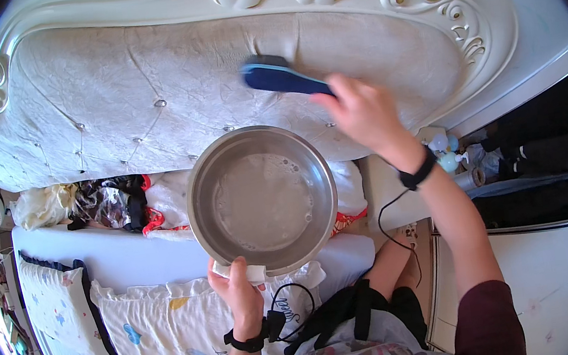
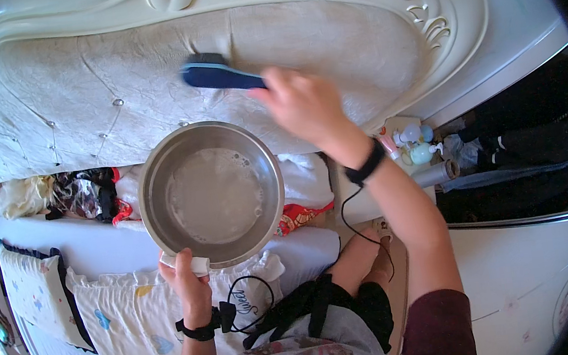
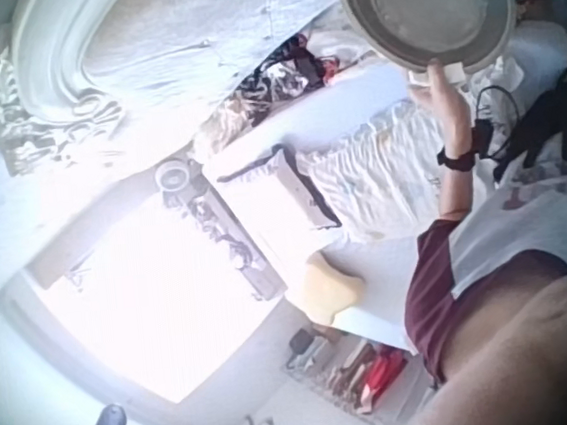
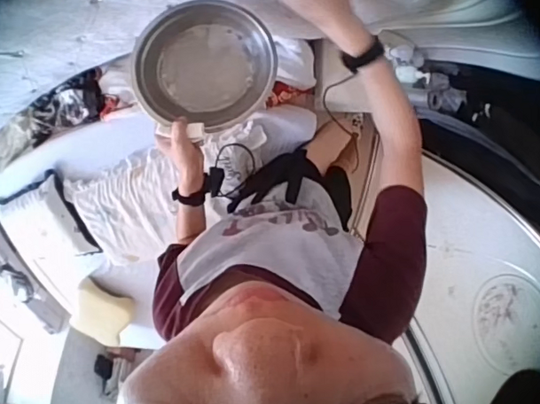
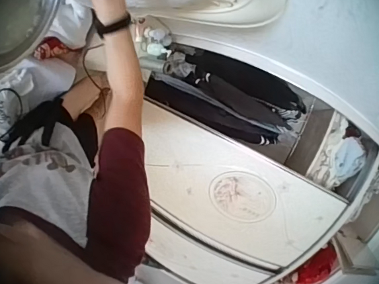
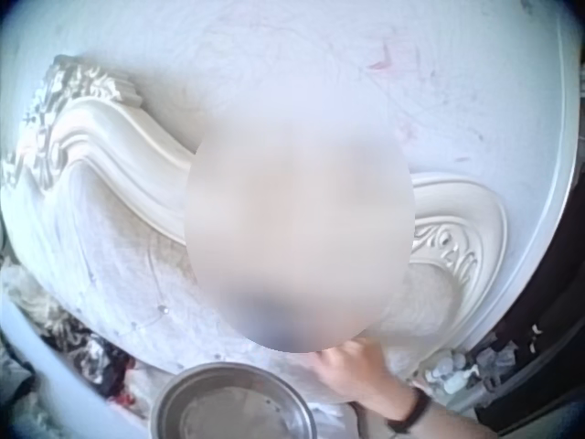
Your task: The person picks up clothing items from a bed and places them on the headboard, then retrieves a bowl of water and a brush to scrub the surface of the headboard.
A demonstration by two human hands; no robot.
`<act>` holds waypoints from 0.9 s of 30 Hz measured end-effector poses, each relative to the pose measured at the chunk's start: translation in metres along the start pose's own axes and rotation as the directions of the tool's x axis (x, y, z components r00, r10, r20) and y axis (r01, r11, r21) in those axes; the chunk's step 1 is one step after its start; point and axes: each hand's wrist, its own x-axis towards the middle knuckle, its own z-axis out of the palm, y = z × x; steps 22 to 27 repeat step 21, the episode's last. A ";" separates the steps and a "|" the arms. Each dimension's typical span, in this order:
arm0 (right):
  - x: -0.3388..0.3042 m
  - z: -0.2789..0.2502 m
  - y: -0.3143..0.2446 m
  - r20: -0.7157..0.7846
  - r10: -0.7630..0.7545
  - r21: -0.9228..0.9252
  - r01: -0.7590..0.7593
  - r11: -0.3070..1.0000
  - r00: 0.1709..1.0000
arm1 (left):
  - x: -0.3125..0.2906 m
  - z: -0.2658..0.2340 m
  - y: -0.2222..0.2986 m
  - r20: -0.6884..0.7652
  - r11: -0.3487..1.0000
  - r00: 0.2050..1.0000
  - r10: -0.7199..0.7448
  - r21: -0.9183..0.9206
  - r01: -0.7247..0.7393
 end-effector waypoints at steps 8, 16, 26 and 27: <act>-0.064 -0.062 0.040 0.038 0.135 -0.185 -0.126 0.975 0.990 | 0.007 -0.010 0.000 0.056 0.999 0.998 -0.030 0.026 0.028; 0.042 0.040 -0.044 0.008 -0.032 0.027 0.032 0.999 0.999 | -0.001 -0.005 0.009 -0.055 1.000 0.998 0.017 0.019 -0.016; 0.043 0.035 -0.050 -0.002 -0.033 0.078 0.033 0.996 0.999 | -0.006 -0.012 0.013 -0.022 0.999 0.999 0.035 0.039 -0.035; 0.043 0.035 -0.050 -0.002 -0.033 0.078 0.033 0.996 0.999 | -0.006 -0.012 0.013 -0.022 0.999 0.999 0.035 0.039 -0.035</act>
